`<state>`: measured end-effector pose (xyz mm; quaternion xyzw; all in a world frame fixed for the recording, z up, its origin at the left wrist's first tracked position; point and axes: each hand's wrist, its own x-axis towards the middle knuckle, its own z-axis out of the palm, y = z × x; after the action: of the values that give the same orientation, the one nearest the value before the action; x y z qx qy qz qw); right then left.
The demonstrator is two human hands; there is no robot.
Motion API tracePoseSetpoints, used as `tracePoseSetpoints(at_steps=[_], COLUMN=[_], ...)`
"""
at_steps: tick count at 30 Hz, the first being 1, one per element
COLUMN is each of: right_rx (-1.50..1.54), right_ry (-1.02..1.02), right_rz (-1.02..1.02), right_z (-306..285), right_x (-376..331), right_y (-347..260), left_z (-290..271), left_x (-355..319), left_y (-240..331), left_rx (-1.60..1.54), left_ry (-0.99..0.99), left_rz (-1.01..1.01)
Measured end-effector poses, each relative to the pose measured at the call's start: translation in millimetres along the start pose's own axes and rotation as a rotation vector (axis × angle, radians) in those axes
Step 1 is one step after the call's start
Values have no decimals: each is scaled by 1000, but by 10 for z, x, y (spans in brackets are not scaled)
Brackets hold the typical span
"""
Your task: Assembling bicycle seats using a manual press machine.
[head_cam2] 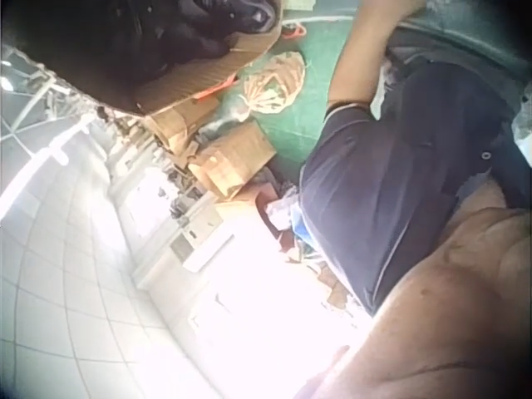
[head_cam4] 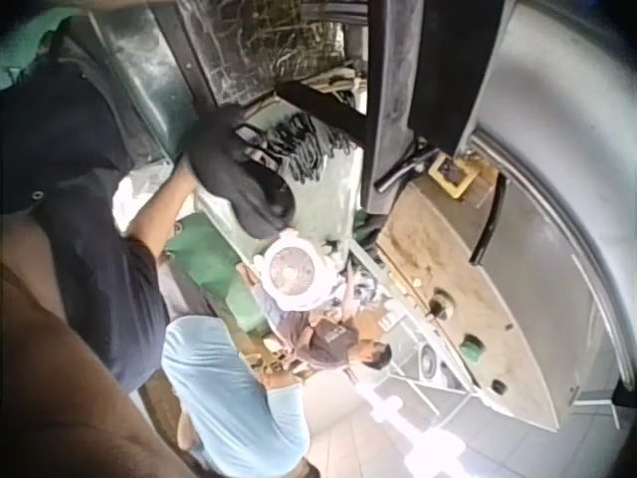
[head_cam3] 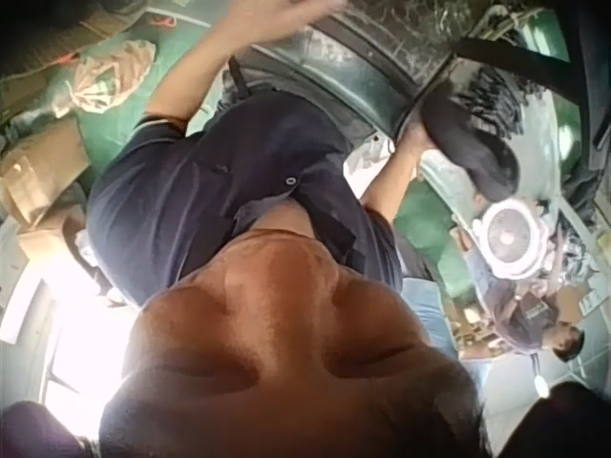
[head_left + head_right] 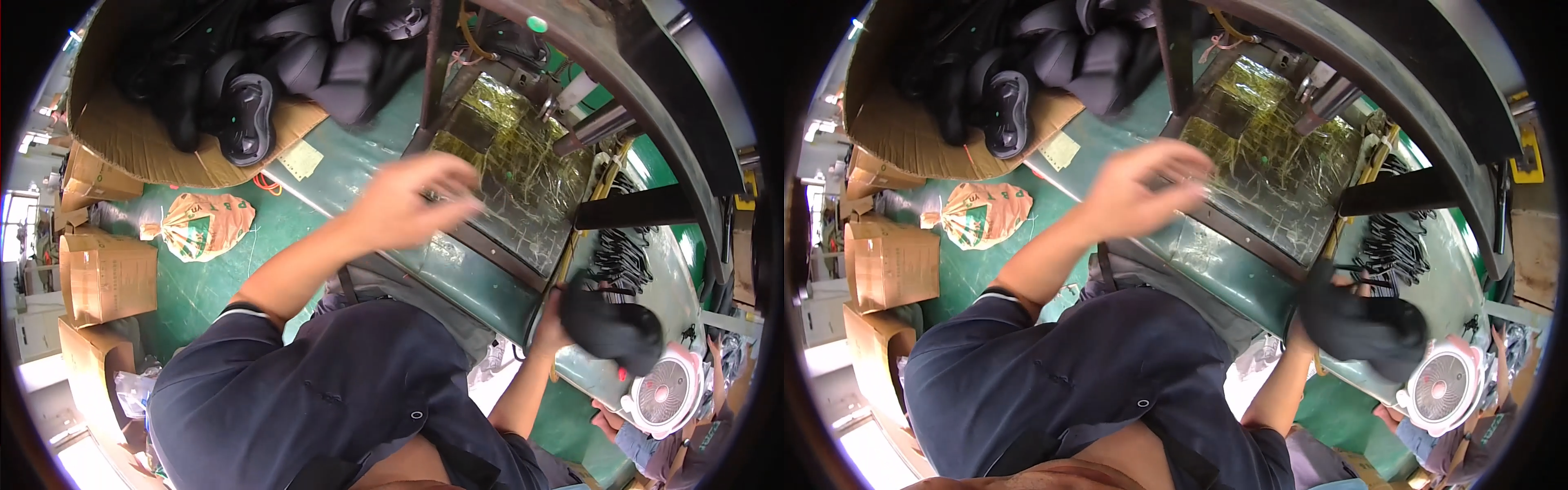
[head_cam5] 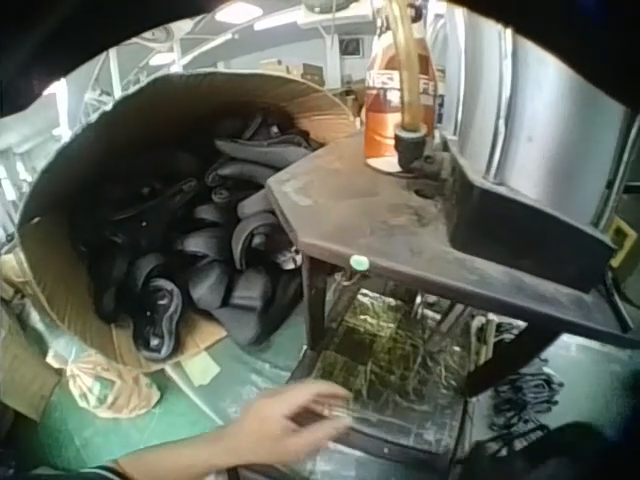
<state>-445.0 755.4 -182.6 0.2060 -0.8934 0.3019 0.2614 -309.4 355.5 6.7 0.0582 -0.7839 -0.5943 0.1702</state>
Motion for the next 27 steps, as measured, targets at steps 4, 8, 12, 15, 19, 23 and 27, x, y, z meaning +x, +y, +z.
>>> tracePoseSetpoints(at_steps=[4,8,12,15,19,23,27], right_rx=[640,1256,292,100,-231,-332,-293], right_ry=[288,289,146,-162,-260,-359,-404], right_rz=[751,630,467,257,219,139,160], right_z=[-675,-768,-654,-874,-1176,-1345,-1188], right_x=[887,2340,2114,1533,972,756,930], right_y=[-737,64,603,203,363,453,642], left_z=[-955,-1924,-1910,-2427,-2245,-1414,-750], left_x=[5,-70,63,-114,-474,-1016,-1612], left_y=[-687,-1185,-1117,-1544,-1044,-681,-1207], left_rx=[944,1697,1737,1524,1366,721,76], left_ry=[582,607,751,696,671,909,697], left_rz=[243,72,-386,-525,-391,27,167])
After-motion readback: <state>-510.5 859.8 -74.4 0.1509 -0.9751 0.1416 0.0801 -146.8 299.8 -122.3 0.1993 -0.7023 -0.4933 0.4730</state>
